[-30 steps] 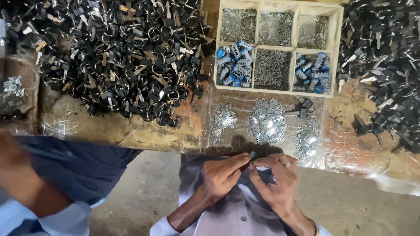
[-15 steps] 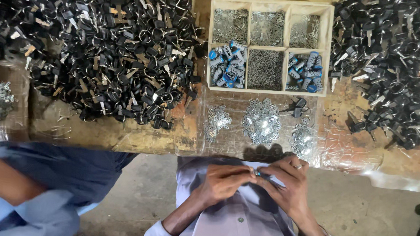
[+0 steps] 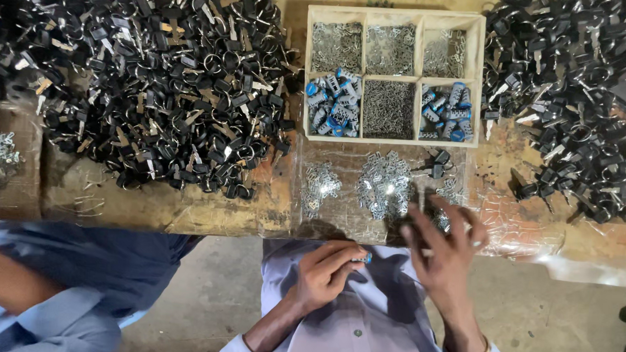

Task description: The person picks small blue plastic components from a compartment tray, fits them together by hand, and places the assembled pieces back into the tray compartments, working among large piles of key rings and key fobs spread across the workbench.

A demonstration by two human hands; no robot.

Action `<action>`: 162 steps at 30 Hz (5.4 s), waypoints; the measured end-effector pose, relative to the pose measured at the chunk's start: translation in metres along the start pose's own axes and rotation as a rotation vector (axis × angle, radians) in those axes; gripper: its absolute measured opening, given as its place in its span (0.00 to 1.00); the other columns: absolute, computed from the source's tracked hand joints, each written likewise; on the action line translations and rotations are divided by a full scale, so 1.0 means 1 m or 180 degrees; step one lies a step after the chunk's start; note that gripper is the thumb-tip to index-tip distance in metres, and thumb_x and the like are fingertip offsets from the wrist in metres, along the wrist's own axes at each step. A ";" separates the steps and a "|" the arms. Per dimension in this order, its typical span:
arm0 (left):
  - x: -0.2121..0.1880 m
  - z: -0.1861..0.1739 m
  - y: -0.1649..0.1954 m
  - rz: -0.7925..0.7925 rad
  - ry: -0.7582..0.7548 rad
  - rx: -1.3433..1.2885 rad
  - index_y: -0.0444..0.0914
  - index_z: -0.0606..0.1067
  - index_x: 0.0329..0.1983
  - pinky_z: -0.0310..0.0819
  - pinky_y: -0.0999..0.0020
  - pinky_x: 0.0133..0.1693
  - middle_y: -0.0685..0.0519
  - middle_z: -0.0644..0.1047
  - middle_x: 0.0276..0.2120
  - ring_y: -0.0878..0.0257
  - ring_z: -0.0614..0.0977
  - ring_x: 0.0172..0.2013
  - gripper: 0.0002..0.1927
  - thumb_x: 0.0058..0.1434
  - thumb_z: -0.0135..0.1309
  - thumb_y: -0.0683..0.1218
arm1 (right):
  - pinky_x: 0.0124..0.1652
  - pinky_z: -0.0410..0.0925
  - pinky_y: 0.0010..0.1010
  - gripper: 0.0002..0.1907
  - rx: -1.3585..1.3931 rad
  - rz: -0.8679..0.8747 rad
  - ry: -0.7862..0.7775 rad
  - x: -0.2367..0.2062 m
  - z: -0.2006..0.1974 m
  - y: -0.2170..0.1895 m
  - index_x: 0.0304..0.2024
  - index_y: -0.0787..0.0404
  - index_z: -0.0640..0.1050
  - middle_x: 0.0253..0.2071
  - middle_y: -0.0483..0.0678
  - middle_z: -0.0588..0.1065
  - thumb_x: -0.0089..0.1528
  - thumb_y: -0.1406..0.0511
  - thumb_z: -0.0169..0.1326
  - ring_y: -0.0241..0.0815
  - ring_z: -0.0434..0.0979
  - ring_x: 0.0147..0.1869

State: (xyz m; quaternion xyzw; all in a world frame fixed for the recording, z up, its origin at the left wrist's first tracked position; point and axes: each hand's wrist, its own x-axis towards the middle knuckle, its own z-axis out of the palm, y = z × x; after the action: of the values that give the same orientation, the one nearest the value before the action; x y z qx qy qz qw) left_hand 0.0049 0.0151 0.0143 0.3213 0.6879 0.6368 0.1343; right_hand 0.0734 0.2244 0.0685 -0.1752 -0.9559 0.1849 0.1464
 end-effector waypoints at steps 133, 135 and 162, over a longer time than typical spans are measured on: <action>0.218 -0.052 -0.020 0.0516 0.0096 0.0123 0.34 0.83 0.44 0.81 0.74 0.32 0.48 0.86 0.37 0.64 0.87 0.32 0.11 0.59 0.69 0.41 | 0.30 0.72 0.32 0.09 0.0038 -0.0288 -0.0199 0.119 -0.041 0.035 0.41 0.57 0.85 0.40 0.45 0.80 0.60 0.61 0.64 0.43 0.80 0.29; 0.218 -0.051 -0.023 0.0526 0.0097 0.0031 0.34 0.82 0.46 0.84 0.74 0.34 0.47 0.85 0.38 0.64 0.88 0.35 0.12 0.60 0.68 0.41 | 0.31 0.73 0.32 0.08 0.0172 -0.0543 -0.0296 0.135 -0.039 0.035 0.40 0.56 0.85 0.40 0.45 0.79 0.60 0.62 0.64 0.43 0.80 0.30; 0.222 -0.050 -0.017 0.0611 0.0282 0.0395 0.35 0.82 0.46 0.86 0.69 0.44 0.47 0.84 0.43 0.58 0.89 0.43 0.12 0.59 0.68 0.39 | 0.47 0.71 0.35 0.08 0.1995 -0.0953 -0.0618 0.212 0.006 0.011 0.44 0.65 0.77 0.45 0.52 0.77 0.63 0.72 0.59 0.50 0.79 0.50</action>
State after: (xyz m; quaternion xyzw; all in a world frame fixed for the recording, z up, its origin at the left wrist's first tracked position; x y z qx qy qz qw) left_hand -0.1980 0.1120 0.0551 0.3650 0.6973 0.6165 0.0220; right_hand -0.1156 0.3147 0.1044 0.0385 -0.8773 0.4613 0.1269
